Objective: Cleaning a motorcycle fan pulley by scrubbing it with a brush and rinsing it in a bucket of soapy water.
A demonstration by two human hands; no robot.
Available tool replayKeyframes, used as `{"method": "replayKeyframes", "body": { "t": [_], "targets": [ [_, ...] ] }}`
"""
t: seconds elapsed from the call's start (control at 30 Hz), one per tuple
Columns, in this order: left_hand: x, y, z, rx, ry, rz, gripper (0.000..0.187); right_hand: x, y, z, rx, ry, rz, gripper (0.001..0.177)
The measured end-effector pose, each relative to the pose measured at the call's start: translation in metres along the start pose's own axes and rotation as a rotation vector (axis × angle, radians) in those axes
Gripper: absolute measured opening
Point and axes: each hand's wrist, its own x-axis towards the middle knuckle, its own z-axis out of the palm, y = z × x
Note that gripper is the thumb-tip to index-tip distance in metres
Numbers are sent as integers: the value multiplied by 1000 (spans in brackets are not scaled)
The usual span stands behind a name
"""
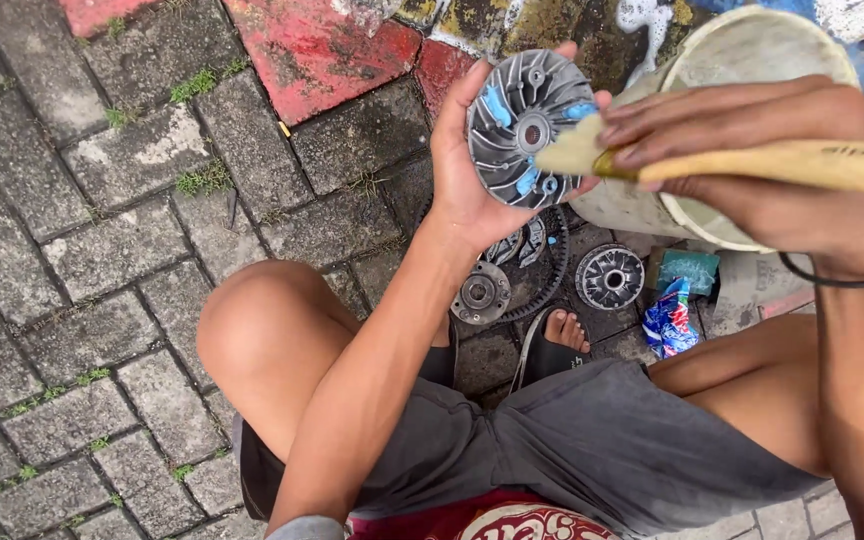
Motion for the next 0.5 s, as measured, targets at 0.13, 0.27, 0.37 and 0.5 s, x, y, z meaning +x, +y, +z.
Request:
{"method": "replayKeyframes", "body": {
  "t": [0.13, 0.27, 0.37, 0.5],
  "targets": [
    [-7, 1, 9, 25, -16, -20, 64, 5, 21, 22, 12, -139, -241, 18],
    [-9, 10, 9, -12, 37, -103, 67, 10, 12, 21, 19, -145, -252, 19],
    [-9, 9, 3, -48, -129, -90, 62, 3, 26, 36, 53, -181, -230, 21],
    [-3, 5, 0, 6, -43, -98, 63, 2, 12, 24, 40, -152, -211, 19]
  ]
}}
